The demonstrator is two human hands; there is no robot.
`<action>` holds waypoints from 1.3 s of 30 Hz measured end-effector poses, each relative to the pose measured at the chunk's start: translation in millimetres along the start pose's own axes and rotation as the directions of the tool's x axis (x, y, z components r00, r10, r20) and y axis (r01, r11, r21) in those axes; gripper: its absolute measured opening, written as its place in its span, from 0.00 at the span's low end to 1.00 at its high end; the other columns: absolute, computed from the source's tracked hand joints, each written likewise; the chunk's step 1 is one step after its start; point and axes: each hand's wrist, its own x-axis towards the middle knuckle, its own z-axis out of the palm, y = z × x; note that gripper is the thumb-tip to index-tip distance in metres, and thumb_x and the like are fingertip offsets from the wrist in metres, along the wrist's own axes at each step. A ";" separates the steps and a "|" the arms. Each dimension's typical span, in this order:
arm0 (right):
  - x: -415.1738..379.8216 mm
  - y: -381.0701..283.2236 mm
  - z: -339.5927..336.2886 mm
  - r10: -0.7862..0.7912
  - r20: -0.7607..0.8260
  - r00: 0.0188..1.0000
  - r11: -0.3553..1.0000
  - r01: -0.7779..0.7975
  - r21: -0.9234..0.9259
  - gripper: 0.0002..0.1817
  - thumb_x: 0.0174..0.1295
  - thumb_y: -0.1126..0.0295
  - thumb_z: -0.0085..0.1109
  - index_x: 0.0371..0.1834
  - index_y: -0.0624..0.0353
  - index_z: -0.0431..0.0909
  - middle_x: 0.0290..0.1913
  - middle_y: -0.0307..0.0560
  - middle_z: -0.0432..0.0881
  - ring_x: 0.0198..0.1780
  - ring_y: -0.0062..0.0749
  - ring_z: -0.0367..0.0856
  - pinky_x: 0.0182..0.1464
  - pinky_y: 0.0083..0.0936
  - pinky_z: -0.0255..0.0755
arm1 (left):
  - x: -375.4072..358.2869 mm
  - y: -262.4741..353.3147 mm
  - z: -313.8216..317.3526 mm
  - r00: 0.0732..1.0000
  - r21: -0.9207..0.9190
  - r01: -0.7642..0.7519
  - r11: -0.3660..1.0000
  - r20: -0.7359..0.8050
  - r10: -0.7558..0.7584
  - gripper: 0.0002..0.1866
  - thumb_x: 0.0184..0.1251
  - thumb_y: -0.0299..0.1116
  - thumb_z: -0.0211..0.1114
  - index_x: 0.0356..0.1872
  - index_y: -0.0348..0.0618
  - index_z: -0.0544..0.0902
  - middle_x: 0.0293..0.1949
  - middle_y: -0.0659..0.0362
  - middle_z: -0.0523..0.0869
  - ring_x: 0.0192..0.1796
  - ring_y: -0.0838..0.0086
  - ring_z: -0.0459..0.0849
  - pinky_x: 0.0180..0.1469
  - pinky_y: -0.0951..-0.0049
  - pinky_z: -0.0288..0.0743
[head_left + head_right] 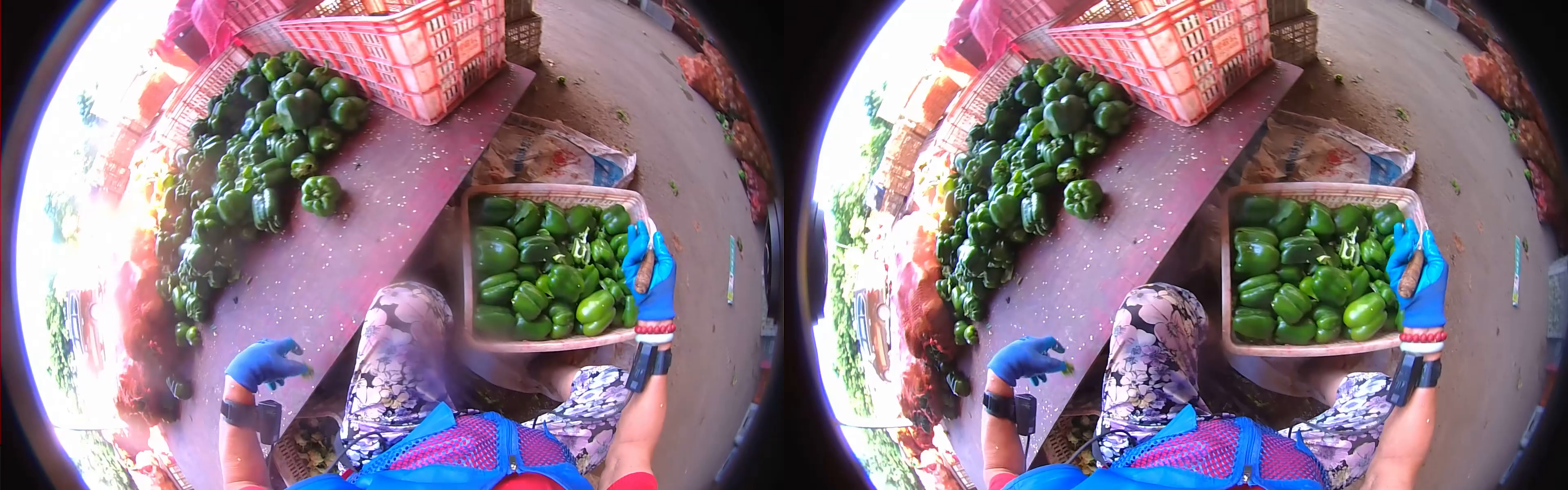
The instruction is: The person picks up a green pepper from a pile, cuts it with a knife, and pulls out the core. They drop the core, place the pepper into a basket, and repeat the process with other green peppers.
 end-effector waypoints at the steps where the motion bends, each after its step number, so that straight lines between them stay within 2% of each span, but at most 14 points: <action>1: 13.9 7.7 -22.7 0.168 0.198 0.966 0.984 -0.176 0.020 0.25 0.75 0.63 0.54 0.72 0.59 0.68 0.46 0.45 0.83 0.28 0.15 0.73 0.29 0.13 0.71 | 17.3 -18.2 3.7 0.995 0.159 0.005 0.987 -0.102 0.012 0.23 0.60 0.47 0.72 0.49 0.41 0.84 0.31 0.49 0.88 0.26 0.66 0.87 0.34 0.66 0.82; 2: 4.3 21.7 -16.9 0.317 0.388 0.866 0.939 -0.345 0.002 0.28 0.75 0.63 0.55 0.76 0.55 0.64 0.47 0.42 0.83 0.26 0.12 0.71 0.28 0.13 0.70 | 40.9 -26.9 5.1 0.951 0.091 -0.102 0.991 -0.285 0.124 0.24 0.61 0.49 0.71 0.50 0.40 0.84 0.31 0.47 0.88 0.29 0.63 0.89 0.36 0.64 0.83; 5: -7.0 69.4 -20.0 0.574 0.311 0.757 0.818 -0.550 -0.172 0.18 0.73 0.64 0.58 0.62 0.61 0.76 0.33 0.33 0.78 0.22 0.15 0.65 0.26 0.20 0.63 | 104.1 14.2 -28.8 0.812 -0.262 -0.331 0.907 -0.569 0.132 0.29 0.62 0.53 0.69 0.53 0.37 0.82 0.36 0.41 0.88 0.41 0.53 0.90 0.46 0.58 0.82; 7: -28.6 84.4 -1.0 0.534 0.267 0.802 0.826 -0.427 -0.367 0.19 0.73 0.62 0.58 0.61 0.61 0.76 0.34 0.36 0.77 0.24 0.17 0.67 0.26 0.20 0.63 | 182.0 31.6 -57.8 0.549 0.013 -0.369 0.930 -0.804 0.229 0.30 0.67 0.50 0.69 0.60 0.36 0.78 0.38 0.49 0.88 0.40 0.64 0.88 0.43 0.63 0.82; 8: -32.2 85.9 3.2 0.520 0.250 0.817 0.813 -0.384 -0.437 0.19 0.74 0.62 0.58 0.61 0.61 0.76 0.35 0.36 0.77 0.24 0.17 0.67 0.26 0.21 0.63 | 204.2 51.9 -67.5 0.413 0.034 -0.406 0.913 -0.885 0.216 0.39 0.64 0.54 0.69 0.67 0.34 0.73 0.52 0.42 0.86 0.56 0.53 0.85 0.58 0.59 0.78; 9: -30.5 84.0 1.6 0.514 0.263 0.816 0.809 -0.359 -0.466 0.20 0.74 0.60 0.58 0.62 0.61 0.76 0.35 0.36 0.77 0.25 0.18 0.68 0.26 0.20 0.63 | 216.4 71.7 -83.7 0.468 -0.015 -0.468 0.883 -0.853 0.233 0.46 0.61 0.56 0.71 0.72 0.33 0.67 0.65 0.37 0.77 0.67 0.50 0.77 0.66 0.57 0.72; 15: -23.1 72.2 1.4 0.300 0.152 0.942 0.866 -0.202 -0.457 0.21 0.72 0.61 0.60 0.62 0.60 0.76 0.33 0.38 0.76 0.24 0.20 0.71 0.24 0.21 0.67 | 226.9 154.7 -89.6 0.271 0.311 -0.204 0.928 -0.893 0.358 0.37 0.56 0.47 0.75 0.66 0.47 0.73 0.53 0.46 0.82 0.52 0.52 0.84 0.51 0.58 0.81; 17: -25.5 78.6 1.7 0.252 0.233 0.939 0.853 -0.102 -0.512 0.19 0.71 0.62 0.61 0.60 0.60 0.76 0.33 0.38 0.77 0.23 0.19 0.72 0.23 0.20 0.67 | 211.8 167.7 -87.8 0.617 -0.325 -0.622 0.713 -0.764 0.190 0.34 0.60 0.46 0.73 0.66 0.50 0.71 0.53 0.48 0.82 0.50 0.56 0.85 0.47 0.60 0.83; 20: -36.6 86.2 22.1 0.214 0.336 0.917 0.737 0.074 -0.672 0.14 0.66 0.69 0.66 0.53 0.60 0.80 0.34 0.38 0.81 0.23 0.18 0.75 0.23 0.18 0.69 | 198.9 206.4 -59.4 0.799 -0.911 -0.399 0.100 -0.293 0.525 0.21 0.69 0.49 0.66 0.54 0.48 0.81 0.45 0.52 0.87 0.39 0.58 0.87 0.33 0.64 0.84; 23: -50.3 95.7 45.5 0.237 0.549 0.801 0.702 0.249 -0.667 0.25 0.62 0.74 0.69 0.64 0.57 0.76 0.56 0.45 0.81 0.40 0.22 0.81 0.39 0.22 0.79 | 206.3 247.6 13.6 0.485 -0.520 -0.807 0.280 -0.314 0.816 0.25 0.73 0.55 0.60 0.58 0.45 0.79 0.46 0.51 0.88 0.40 0.57 0.88 0.31 0.67 0.85; 27: -45.1 103.5 44.3 0.290 0.626 0.724 0.810 0.162 -0.563 0.40 0.59 0.72 0.73 0.75 0.55 0.64 0.60 0.46 0.78 0.48 0.26 0.81 0.44 0.23 0.80 | 139.5 310.1 73.2 0.465 -0.774 -0.585 0.241 -0.077 0.882 0.31 0.77 0.58 0.53 0.66 0.43 0.71 0.53 0.52 0.84 0.45 0.62 0.88 0.37 0.65 0.87; 32: -34.2 80.1 27.1 0.395 0.471 0.788 0.689 0.085 -0.720 0.37 0.61 0.66 0.73 0.72 0.54 0.67 0.45 0.38 0.82 0.29 0.15 0.75 0.29 0.14 0.71 | 76.8 316.7 80.6 0.623 -0.774 -0.498 0.390 -0.007 0.782 0.31 0.75 0.51 0.60 0.70 0.41 0.67 0.56 0.51 0.82 0.48 0.64 0.88 0.43 0.64 0.88; 36: -29.7 87.2 11.3 0.234 0.593 0.770 0.627 0.347 -0.698 0.37 0.63 0.62 0.72 0.74 0.57 0.66 0.45 0.38 0.83 0.37 0.24 0.82 0.40 0.25 0.78 | 105.9 311.0 96.1 0.528 -0.857 -0.381 0.347 0.107 0.842 0.28 0.69 0.38 0.65 0.67 0.40 0.69 0.58 0.50 0.80 0.52 0.65 0.86 0.50 0.59 0.87; 39: -34.3 69.3 11.8 0.052 0.619 0.784 0.330 0.571 -0.751 0.42 0.61 0.62 0.71 0.77 0.61 0.62 0.40 0.46 0.85 0.38 0.33 0.85 0.46 0.32 0.79 | 110.6 318.2 96.8 0.563 -0.913 -0.338 0.227 -0.003 0.826 0.27 0.70 0.34 0.62 0.68 0.40 0.69 0.58 0.50 0.80 0.55 0.63 0.85 0.53 0.55 0.86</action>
